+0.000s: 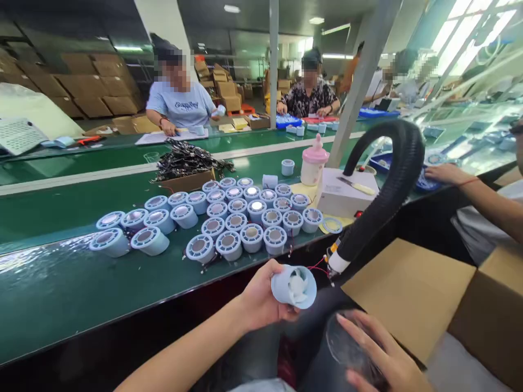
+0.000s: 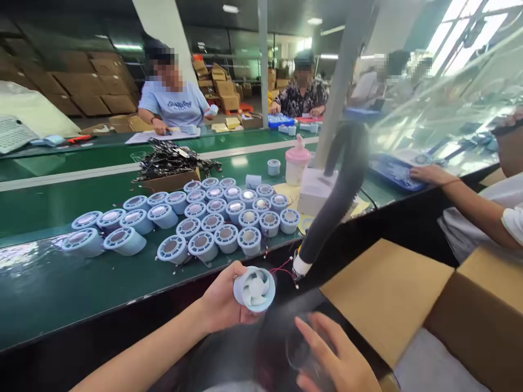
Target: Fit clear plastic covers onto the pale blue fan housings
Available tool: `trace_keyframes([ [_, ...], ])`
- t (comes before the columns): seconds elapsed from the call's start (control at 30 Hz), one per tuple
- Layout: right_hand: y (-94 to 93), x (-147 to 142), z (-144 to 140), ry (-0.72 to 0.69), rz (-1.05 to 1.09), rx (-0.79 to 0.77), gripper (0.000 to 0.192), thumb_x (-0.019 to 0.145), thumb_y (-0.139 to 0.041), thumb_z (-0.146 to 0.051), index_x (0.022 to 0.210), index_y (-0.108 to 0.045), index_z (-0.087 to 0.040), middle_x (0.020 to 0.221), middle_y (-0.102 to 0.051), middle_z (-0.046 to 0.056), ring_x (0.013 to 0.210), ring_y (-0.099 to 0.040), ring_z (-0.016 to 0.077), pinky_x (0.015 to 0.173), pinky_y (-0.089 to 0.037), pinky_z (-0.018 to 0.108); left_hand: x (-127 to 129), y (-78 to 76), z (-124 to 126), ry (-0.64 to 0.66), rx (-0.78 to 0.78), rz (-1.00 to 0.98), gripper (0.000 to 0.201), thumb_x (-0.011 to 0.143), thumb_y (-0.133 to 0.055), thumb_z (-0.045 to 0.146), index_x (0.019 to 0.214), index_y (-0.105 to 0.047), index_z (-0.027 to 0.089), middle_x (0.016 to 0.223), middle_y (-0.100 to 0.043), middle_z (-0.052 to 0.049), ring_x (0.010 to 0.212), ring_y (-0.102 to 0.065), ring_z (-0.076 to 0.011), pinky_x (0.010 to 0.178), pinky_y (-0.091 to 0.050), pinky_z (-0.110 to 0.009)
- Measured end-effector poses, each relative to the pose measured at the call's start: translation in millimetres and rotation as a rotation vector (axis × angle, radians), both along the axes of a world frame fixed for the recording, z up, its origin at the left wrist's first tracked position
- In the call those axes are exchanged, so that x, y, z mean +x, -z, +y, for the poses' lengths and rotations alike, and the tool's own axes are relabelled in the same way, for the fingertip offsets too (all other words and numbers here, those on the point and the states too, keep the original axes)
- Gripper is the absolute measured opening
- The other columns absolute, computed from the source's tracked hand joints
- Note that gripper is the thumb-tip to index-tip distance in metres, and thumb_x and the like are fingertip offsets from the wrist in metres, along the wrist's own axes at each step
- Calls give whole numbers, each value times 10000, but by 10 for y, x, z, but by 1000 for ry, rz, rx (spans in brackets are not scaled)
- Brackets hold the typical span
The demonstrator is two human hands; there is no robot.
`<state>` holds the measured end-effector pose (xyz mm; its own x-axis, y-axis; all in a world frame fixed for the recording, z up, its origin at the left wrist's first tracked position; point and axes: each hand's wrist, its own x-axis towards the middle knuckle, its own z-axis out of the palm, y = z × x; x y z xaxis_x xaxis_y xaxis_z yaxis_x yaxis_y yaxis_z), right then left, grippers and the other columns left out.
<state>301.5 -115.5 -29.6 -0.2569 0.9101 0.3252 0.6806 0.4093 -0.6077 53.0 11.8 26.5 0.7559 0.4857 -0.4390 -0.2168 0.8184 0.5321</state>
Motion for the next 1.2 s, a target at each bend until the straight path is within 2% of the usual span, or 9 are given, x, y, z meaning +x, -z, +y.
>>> trace_keyframes([
  [0.17, -346, -444, 156, 134, -260, 266, 528, 872, -579, -220, 1392, -520, -287, 1303, -514, 186, 1052, -616, 373, 747, -600, 503, 21, 57, -40, 291, 282, 230, 299, 688, -643, 386, 873, -648, 151, 758, -595, -23, 555, -489, -118, 431, -320, -213],
  [0.3, -414, -478, 267, 139, -253, 15, 281, 809, -608, -99, 1053, -686, -214, 1323, -504, 169, 1072, -582, 363, 750, -571, 480, 46, -129, -88, 453, 927, 466, 190, 839, -614, 326, 915, -687, 168, 881, -615, -25, 771, -545, -146, 705, -434, -260],
  [0.37, -432, -448, 262, 80, -99, -165, 125, 770, -668, -92, 842, -660, -193, 1284, -527, 132, 1114, -570, 331, 824, -551, 441, 41, -167, -120, 381, 1207, 550, 189, 869, -598, 314, 963, -687, 176, 956, -613, -39, 887, -559, -173, 828, -430, -294],
  [0.43, -471, -425, 240, 41, 88, -307, 94, 788, -705, -165, 762, -620, -197, 1237, -540, 95, 1135, -565, 288, 891, -517, 403, 24, -129, -146, 279, 1297, 575, 265, 842, -659, 362, 1037, -672, 183, 987, -606, -47, 894, -559, -179, 818, -438, -300],
  [0.63, -546, -430, 214, 145, 468, -476, 259, 925, -574, -329, 704, -641, -213, 1070, -574, 57, 988, -586, 201, 725, -496, 278, -30, 194, -189, 122, 1337, 478, 657, 561, -879, 475, 1150, -689, 252, 1075, -530, -68, 1009, -558, -224, 899, -478, -359],
  [0.87, -384, -379, 305, 211, 909, -584, 221, 812, -742, -343, 629, -699, -228, 968, -703, 45, 949, -650, 201, 713, -553, 253, -22, 267, -289, 180, 1058, 290, 696, 685, -829, 328, 1323, -562, 246, 1296, -579, -108, 1174, -573, -256, 949, -517, -373],
  [0.93, -371, -364, 295, 128, 887, -541, 58, 781, -781, -326, 781, -764, -270, 1122, -709, 47, 1066, -649, 237, 788, -576, 298, -26, 245, -304, 150, 870, 258, 682, 696, -820, 289, 1316, -548, 214, 1277, -598, -109, 1110, -611, -230, 921, -535, -353],
  [1.03, -376, -352, 227, 13, 595, -369, 384, 727, -837, -241, 1091, -739, -317, 1355, -612, 45, 1230, -578, 273, 988, -519, 381, -46, 215, -308, 115, 649, 237, 705, 689, -826, 291, 1319, -523, 199, 1176, -638, -101, 977, -654, -194, 840, -561, -324],
  [1.2, -360, -327, 87, 31, 467, -347, 526, 768, -820, -268, 1253, -628, -337, 1333, -632, 20, 1194, -606, 242, 984, -526, 346, -89, 152, -299, 206, 703, 257, 775, 663, -843, 361, 1358, -522, 234, 1187, -643, -109, 960, -661, -225, 737, -570, -299],
])
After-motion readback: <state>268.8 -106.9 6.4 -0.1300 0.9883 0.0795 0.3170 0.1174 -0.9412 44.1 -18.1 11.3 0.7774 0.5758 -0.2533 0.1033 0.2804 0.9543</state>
